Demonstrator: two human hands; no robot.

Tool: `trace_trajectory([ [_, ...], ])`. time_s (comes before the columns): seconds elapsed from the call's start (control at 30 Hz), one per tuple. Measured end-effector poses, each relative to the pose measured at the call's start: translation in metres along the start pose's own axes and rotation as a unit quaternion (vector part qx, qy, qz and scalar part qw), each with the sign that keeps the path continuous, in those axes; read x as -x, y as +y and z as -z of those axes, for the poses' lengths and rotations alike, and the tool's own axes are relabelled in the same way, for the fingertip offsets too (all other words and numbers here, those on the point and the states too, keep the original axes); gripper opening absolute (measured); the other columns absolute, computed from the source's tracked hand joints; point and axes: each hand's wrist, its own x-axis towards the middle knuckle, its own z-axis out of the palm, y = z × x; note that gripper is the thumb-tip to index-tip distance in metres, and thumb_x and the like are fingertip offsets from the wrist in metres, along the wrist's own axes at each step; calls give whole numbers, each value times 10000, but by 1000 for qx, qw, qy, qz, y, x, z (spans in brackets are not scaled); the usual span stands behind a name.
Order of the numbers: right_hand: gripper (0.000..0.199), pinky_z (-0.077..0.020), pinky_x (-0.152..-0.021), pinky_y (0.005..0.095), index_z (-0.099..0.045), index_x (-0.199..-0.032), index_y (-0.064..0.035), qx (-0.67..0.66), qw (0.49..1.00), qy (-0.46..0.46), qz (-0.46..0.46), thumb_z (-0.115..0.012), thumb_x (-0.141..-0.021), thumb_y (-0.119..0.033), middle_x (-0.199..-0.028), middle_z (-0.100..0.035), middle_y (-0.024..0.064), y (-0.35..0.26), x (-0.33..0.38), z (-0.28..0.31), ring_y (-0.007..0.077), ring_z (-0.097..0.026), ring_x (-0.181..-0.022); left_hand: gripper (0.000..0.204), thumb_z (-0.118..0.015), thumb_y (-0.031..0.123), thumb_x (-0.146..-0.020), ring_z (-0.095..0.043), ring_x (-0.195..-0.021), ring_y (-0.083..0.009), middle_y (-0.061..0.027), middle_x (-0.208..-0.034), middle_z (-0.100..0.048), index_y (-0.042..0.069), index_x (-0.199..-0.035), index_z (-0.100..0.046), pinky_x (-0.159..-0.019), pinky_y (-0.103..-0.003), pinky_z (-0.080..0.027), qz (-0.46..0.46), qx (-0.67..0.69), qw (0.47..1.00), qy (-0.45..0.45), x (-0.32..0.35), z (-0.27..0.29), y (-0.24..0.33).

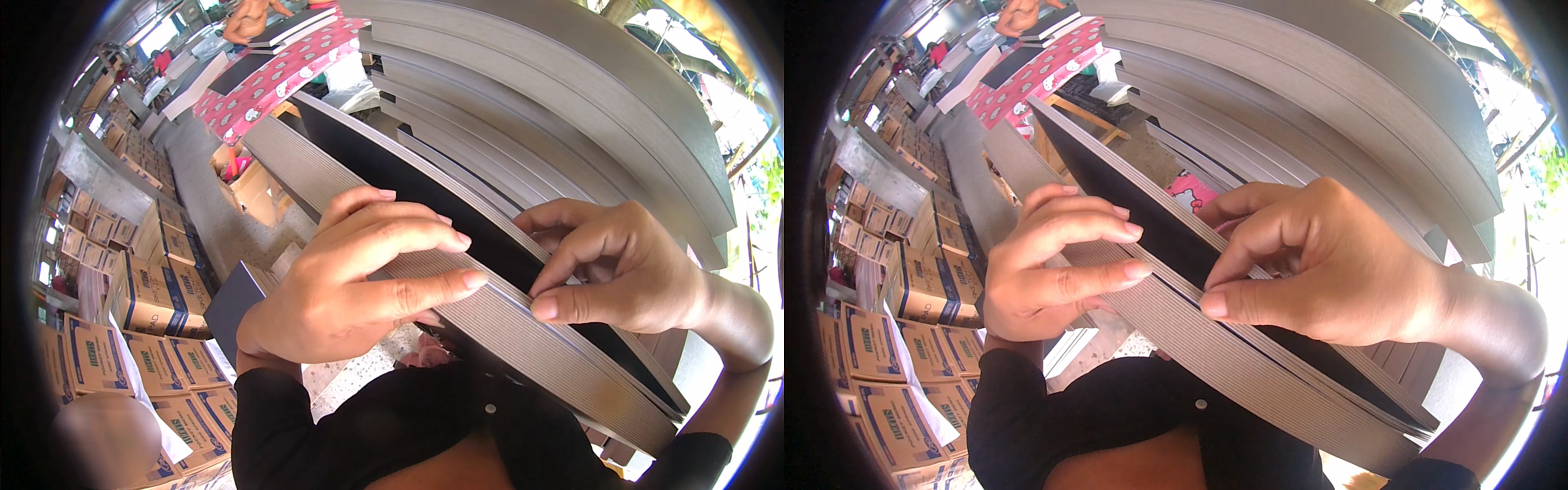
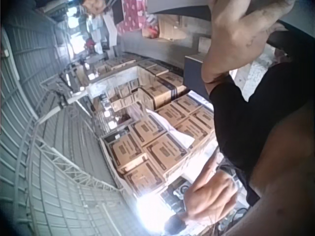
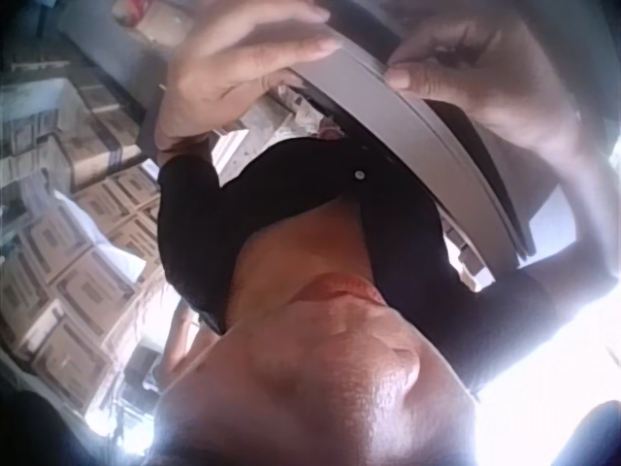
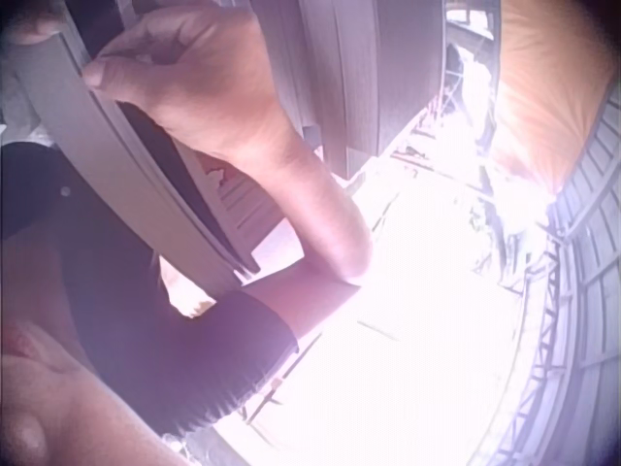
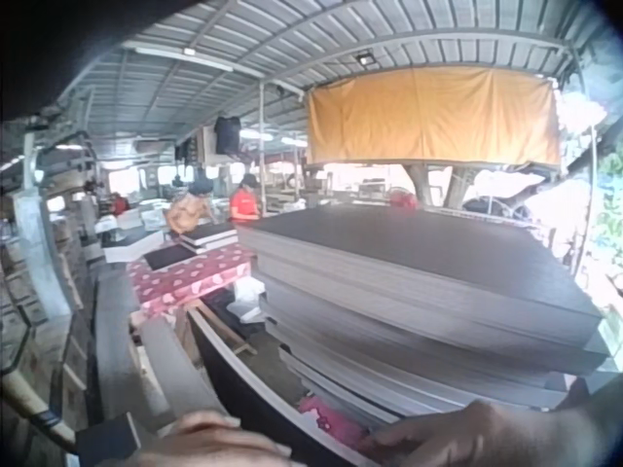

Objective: The person places black panels into plastic bags and then stacks the bagged panels into larger groups before moving a completed stack onto a pile.

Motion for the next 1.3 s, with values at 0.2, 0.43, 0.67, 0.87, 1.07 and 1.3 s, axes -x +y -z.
trace_trajectory([
  [0.2, 187, -408, -841, 312, -686, -809, 2, 103, 994, -17, 25, -758, -692, -125, -1100, -526, 242, -6, 0, 2, 240, -545, -973, 335, -710, 145, -607, -583, -941, -247, -100, -1023, -605, 136, -941, -689, -841, -420, -367, 4, 7, 1000, 13, -1, 0, 1],
  [0.43, 198, -426, -823, 307, -679, -815, 18, -33, 998, -34, 28, -757, -691, -115, -1100, -526, 240, 0, -2, 6, 242, -548, -969, 323, -708, 155, -620, -584, -944, -249, -107, -1027, -608, 139, -943, -690, -841, -414, -370, 0, 1, 1000, 14, 2, 0, 2],
  [0.67, 129, -481, -755, 290, -650, -773, 32, 157, 987, 24, 27, -699, -664, -17, -1064, -557, 243, -18, 5, -10, 235, -602, -901, 440, -714, 89, -594, -565, -985, -247, -91, -1081, -581, 138, -1026, -651, -853, -401, -362, -6, 11, 1000, 3, 4, 0, 1],
  [0.87, 123, -510, -679, 289, -590, -704, 19, 126, 982, 49, 131, -683, -625, 3, -960, -605, 236, 7, 5, -5, 268, -643, -773, 449, -715, 110, -585, -562, -1003, -262, -104, -1098, -579, 115, -1028, -640, -854, -387, -360, -9, -2, 1000, 11, 6, 0, 4],
  [1.07, 134, -514, -653, 296, -577, -697, 7, 150, 974, 69, 153, -687, -620, 0, -947, -609, 232, 21, 7, -8, 291, -643, -748, 444, -716, 116, -587, -560, -1012, -267, -111, -1102, -578, 113, -1024, -639, -853, -386, -356, -17, -1, 1000, 9, 6, -1, 1],
  [1.3, 135, -512, -630, 294, -582, -691, 0, 196, 971, 53, 124, -697, -621, -12, -949, -610, 230, 8, 10, -9, 271, -646, -731, 402, -696, 108, -630, -556, -1025, -264, -84, -1112, -582, 120, -1027, -638, -864, -380, -344, -7, -5, 1000, -1, 7, 2, 6],
])
